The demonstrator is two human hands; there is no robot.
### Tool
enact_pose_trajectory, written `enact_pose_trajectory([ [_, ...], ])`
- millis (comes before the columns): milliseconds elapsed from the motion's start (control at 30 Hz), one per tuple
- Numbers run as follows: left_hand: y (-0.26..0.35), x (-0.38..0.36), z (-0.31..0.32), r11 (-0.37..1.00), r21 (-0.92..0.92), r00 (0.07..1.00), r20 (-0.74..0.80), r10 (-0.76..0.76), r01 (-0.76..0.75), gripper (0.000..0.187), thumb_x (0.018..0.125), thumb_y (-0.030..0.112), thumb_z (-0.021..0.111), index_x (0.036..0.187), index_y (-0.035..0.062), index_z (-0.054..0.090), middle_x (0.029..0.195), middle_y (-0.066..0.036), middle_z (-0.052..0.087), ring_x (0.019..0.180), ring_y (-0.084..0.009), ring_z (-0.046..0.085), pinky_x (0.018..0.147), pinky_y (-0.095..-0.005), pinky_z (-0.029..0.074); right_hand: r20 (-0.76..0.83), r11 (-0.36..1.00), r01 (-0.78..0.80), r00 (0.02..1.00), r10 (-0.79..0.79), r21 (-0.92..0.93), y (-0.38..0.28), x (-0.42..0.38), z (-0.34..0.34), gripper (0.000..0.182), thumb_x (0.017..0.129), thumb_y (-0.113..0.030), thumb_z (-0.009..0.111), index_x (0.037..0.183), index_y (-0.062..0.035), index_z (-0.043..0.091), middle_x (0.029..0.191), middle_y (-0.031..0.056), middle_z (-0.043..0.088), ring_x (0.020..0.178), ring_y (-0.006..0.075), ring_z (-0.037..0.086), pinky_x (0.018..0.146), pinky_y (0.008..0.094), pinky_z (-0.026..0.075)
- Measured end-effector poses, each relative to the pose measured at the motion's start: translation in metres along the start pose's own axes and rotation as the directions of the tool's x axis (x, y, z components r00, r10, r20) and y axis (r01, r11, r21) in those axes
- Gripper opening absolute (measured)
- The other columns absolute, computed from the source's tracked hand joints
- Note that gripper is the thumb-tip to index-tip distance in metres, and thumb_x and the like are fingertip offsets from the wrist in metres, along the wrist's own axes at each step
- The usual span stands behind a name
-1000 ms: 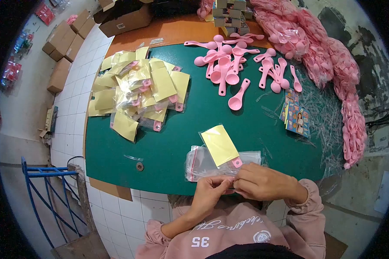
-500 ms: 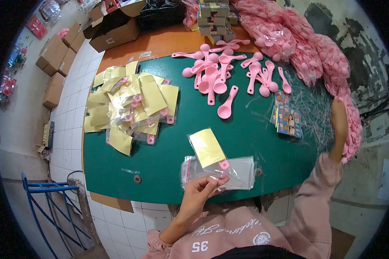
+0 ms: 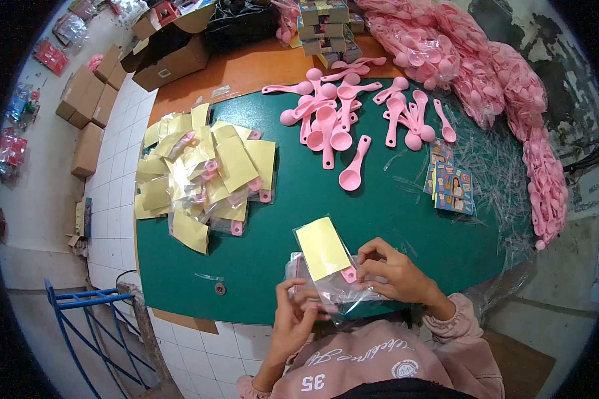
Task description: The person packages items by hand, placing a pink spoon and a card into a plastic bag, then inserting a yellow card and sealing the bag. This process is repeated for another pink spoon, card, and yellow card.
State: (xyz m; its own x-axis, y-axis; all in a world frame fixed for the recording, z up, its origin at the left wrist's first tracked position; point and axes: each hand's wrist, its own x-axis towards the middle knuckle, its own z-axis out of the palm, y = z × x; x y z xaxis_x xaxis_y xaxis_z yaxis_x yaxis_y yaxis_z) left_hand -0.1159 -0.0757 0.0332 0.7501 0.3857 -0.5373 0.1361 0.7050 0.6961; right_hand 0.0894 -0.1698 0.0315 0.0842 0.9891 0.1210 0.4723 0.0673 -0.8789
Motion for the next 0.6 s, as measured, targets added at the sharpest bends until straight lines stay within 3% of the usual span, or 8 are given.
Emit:
enact_pose_trajectory([
  [67, -0.006, 0.0, 0.013, 0.806, 0.493, 0.887, -0.135, 0.442, -0.327, 0.025, 0.084, -0.001, 0.052, 0.106, 0.001, 0.041, 0.097, -0.013, 0.056, 0.088, -0.0177, 0.059, 0.067, -0.0253, 0.051, -0.004, 0.995, -0.059, 0.998, 0.059, 0.079, 0.001, -0.003, 0.001, 0.019, 0.072, -0.007, 0.067, 0.088, -0.0023, 0.056, 0.098, 0.0112, 0.045, 0.086, 0.023, 0.054, 0.074, 0.0302, 0.046],
  [100, -0.003, 0.001, 0.013, 0.7, 0.644, 0.898, -0.044, 0.438, -0.31, 0.026, 0.08, -0.003, 0.057, 0.103, 0.0005, 0.046, 0.093, -0.011, 0.054, 0.084, -0.0176, 0.06, 0.065, -0.0263, 0.052, -0.001, 0.995, -0.063, 0.998, 0.063, 0.081, 0.001, -0.004, 0.001, 0.019, 0.072, -0.007, 0.067, 0.088, -0.0023, 0.056, 0.098, 0.0112, 0.045, 0.086, 0.023, 0.054, 0.074, 0.0302, 0.046],
  [133, -0.001, 0.002, 0.011, 0.703, 0.642, 0.899, -0.048, 0.436, -0.306, 0.026, 0.08, -0.003, 0.057, 0.103, 0.0005, 0.046, 0.093, -0.011, 0.054, 0.084, -0.0176, 0.06, 0.065, -0.0263, 0.052, 0.011, 0.989, -0.089, 0.996, 0.088, 0.117, 0.002, -0.005, 0.0, 0.019, 0.072, -0.007, 0.067, 0.087, -0.0025, 0.056, 0.099, 0.0113, 0.045, 0.087, 0.0222, 0.054, 0.075, 0.0299, 0.046],
  [200, 0.001, 0.005, 0.006, 0.449, 0.842, 0.892, 0.081, 0.445, -0.3, 0.018, 0.078, 0.0, 0.059, 0.095, 0.0003, 0.052, 0.093, -0.012, 0.054, 0.079, -0.0182, 0.06, 0.064, -0.0263, 0.053, 0.025, 0.981, -0.118, 0.993, 0.115, 0.152, 0.003, -0.005, 0.0, 0.019, 0.072, -0.007, 0.067, 0.087, -0.0027, 0.056, 0.1, 0.0114, 0.046, 0.089, 0.0214, 0.054, 0.076, 0.0296, 0.046],
  [300, -0.002, 0.008, 0.011, 0.569, 0.771, 0.899, 0.008, 0.438, -0.284, 0.01, 0.078, 0.0, 0.061, 0.086, -0.0011, 0.055, 0.09, -0.01, 0.053, 0.076, -0.0164, 0.058, 0.061, -0.0243, 0.051, -0.011, 0.97, -0.154, 0.987, 0.159, 0.19, 0.005, -0.007, 0.004, 0.015, 0.075, -0.008, 0.066, 0.085, -0.0028, 0.056, 0.097, 0.0096, 0.052, 0.087, 0.017, 0.056, 0.075, 0.0296, 0.047],
  [367, -0.006, 0.009, 0.011, 0.592, 0.747, 0.895, 0.008, 0.447, -0.302, 0.008, 0.079, -0.001, 0.06, 0.085, -0.0019, 0.055, 0.088, -0.009, 0.052, 0.074, -0.0134, 0.057, 0.06, -0.0228, 0.049, 0.112, 0.702, -0.452, 0.873, 0.474, 0.551, 0.008, -0.012, 0.011, 0.014, 0.079, -0.009, 0.063, 0.085, -0.0007, 0.054, 0.087, 0.0074, 0.058, 0.08, 0.0132, 0.059, 0.07, 0.0283, 0.049],
  [567, -0.016, 0.013, 0.011, 0.721, 0.635, 0.892, -0.106, 0.439, -0.279, 0.011, 0.079, -0.002, 0.061, 0.087, -0.0023, 0.053, 0.084, -0.006, 0.053, 0.069, -0.0108, 0.055, 0.06, -0.0223, 0.05, 0.0, 0.682, -0.488, 0.813, 0.583, 0.545, -0.005, -0.005, 0.019, 0.014, 0.084, -0.007, 0.058, 0.084, 0.0033, 0.048, 0.074, 0.0083, 0.059, 0.067, 0.0147, 0.063, 0.057, 0.0246, 0.051],
  [600, -0.016, 0.014, 0.013, 0.801, 0.55, 0.892, -0.202, 0.403, -0.237, 0.014, 0.078, -0.001, 0.062, 0.088, -0.0024, 0.053, 0.081, -0.006, 0.054, 0.069, -0.0106, 0.056, 0.059, -0.0222, 0.05, 0.001, 0.682, -0.488, 0.813, 0.582, 0.545, -0.006, -0.004, 0.02, 0.014, 0.084, -0.007, 0.058, 0.084, 0.0033, 0.048, 0.074, 0.0083, 0.059, 0.067, 0.0147, 0.063, 0.057, 0.0246, 0.051],
])
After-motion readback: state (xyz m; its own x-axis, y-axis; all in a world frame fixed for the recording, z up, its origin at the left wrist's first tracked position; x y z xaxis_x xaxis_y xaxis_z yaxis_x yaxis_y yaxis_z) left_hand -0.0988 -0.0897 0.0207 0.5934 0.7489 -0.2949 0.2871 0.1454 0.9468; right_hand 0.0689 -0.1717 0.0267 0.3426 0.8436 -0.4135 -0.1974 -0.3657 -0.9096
